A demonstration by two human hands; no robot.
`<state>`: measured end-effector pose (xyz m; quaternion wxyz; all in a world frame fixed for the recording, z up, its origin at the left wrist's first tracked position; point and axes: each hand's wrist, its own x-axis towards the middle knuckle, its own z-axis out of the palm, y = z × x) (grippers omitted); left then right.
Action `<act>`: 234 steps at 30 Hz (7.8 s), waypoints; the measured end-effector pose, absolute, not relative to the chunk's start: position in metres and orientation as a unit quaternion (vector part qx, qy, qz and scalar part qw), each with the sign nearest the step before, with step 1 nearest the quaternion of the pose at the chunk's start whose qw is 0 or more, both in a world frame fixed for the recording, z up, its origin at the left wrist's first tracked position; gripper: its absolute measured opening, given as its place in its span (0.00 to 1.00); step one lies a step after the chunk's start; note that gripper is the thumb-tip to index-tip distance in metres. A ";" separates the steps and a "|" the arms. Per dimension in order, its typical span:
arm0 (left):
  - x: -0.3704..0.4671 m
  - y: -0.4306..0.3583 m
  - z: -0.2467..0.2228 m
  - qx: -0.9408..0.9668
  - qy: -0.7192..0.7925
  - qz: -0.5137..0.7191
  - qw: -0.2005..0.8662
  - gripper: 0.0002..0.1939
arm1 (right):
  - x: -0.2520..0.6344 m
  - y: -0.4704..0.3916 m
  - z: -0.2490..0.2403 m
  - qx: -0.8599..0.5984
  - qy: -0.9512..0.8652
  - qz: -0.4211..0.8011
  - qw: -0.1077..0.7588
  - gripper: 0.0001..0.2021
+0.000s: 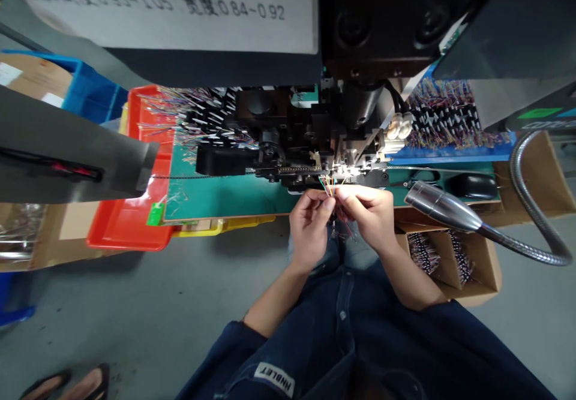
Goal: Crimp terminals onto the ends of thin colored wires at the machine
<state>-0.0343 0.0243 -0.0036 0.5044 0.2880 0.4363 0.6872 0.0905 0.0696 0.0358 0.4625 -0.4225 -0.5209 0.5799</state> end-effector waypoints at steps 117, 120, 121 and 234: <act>-0.026 0.027 -0.008 0.282 0.437 0.708 0.479 0.16 | 0.083 0.070 0.046 -0.448 -0.449 0.597 0.491 0.22; -0.026 0.027 -0.009 0.283 0.434 0.699 0.493 0.16 | 0.085 0.072 0.044 -0.450 -0.488 0.575 0.478 0.23; -0.026 0.027 -0.009 0.284 0.434 0.698 0.494 0.17 | 0.087 0.073 0.043 -0.448 -0.498 0.577 0.467 0.23; -0.026 0.032 -0.005 0.290 0.409 0.699 0.510 0.16 | 0.089 0.078 0.059 -0.445 -0.437 0.654 0.428 0.18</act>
